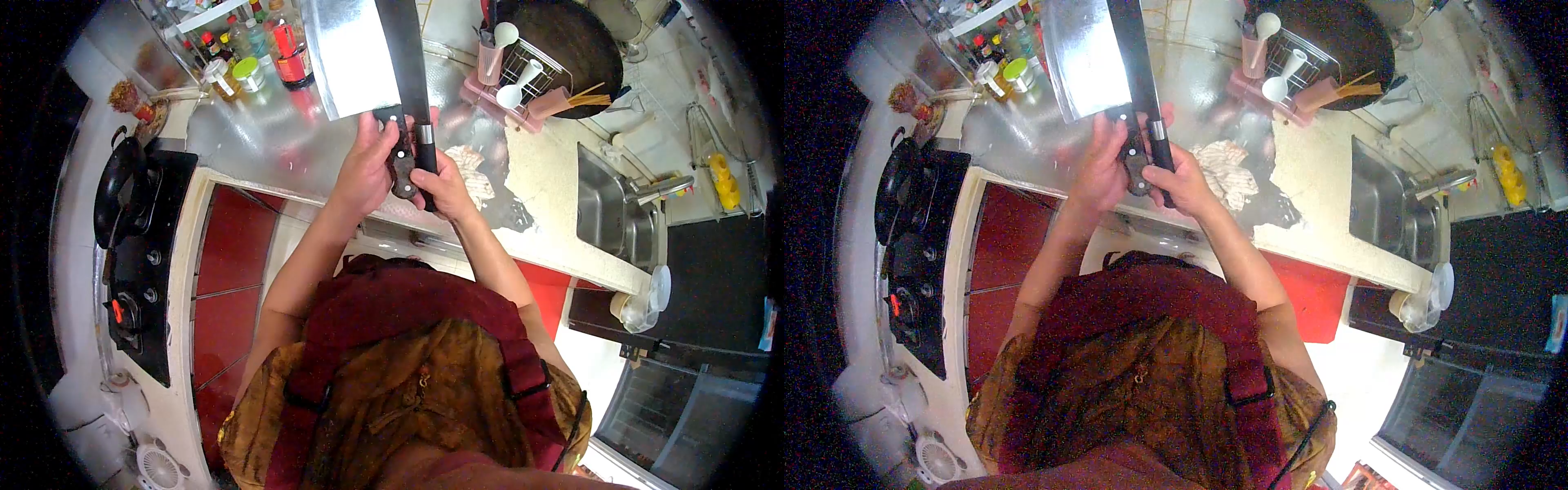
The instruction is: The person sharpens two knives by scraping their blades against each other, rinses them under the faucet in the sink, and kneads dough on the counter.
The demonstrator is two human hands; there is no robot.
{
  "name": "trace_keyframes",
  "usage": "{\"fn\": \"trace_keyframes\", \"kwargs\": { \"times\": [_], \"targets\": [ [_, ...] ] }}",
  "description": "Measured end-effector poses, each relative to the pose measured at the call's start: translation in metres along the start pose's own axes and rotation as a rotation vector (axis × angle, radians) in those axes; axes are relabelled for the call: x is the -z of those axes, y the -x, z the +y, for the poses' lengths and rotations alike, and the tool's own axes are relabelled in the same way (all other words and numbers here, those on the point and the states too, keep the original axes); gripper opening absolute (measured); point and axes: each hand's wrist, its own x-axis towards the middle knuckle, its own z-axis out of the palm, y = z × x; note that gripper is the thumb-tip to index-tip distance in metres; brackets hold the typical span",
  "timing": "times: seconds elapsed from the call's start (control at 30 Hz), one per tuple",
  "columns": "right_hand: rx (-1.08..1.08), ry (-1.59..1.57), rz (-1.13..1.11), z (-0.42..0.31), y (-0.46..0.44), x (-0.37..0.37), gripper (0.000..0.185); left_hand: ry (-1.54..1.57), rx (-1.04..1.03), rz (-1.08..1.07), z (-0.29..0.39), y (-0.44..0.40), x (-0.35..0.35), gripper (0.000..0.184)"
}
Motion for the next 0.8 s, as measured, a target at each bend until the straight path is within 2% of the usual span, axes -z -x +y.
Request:
{"fn": "trace_keyframes", "kwargs": {
  "times": [0.23,0.5,0.53,0.73,0.8],
  "targets": [
    [0.0,-0.09,0.041,0.008,0.012,0.003,0.038,-0.01,0.095,0.026,-0.016,-0.006,0.016,0.045],
    [-0.009,-0.076,0.243,0.008,0.065,0.028,0.042,0.094,0.239,-0.14,-0.052,-0.014,-0.01,0.038],
    [0.003,-0.088,0.272,0.003,0.073,0.029,0.038,0.1,0.26,-0.166,-0.059,-0.015,-0.013,0.037],
    [0.087,-0.078,0.41,0.008,0.114,0.062,0.033,0.138,0.488,-0.151,-0.096,-0.02,-0.04,0.035],
    [0.114,-0.085,0.528,0.0,0.129,0.075,0.03,0.179,0.53,-0.117,-0.106,-0.023,-0.053,0.034]
  ]
}}
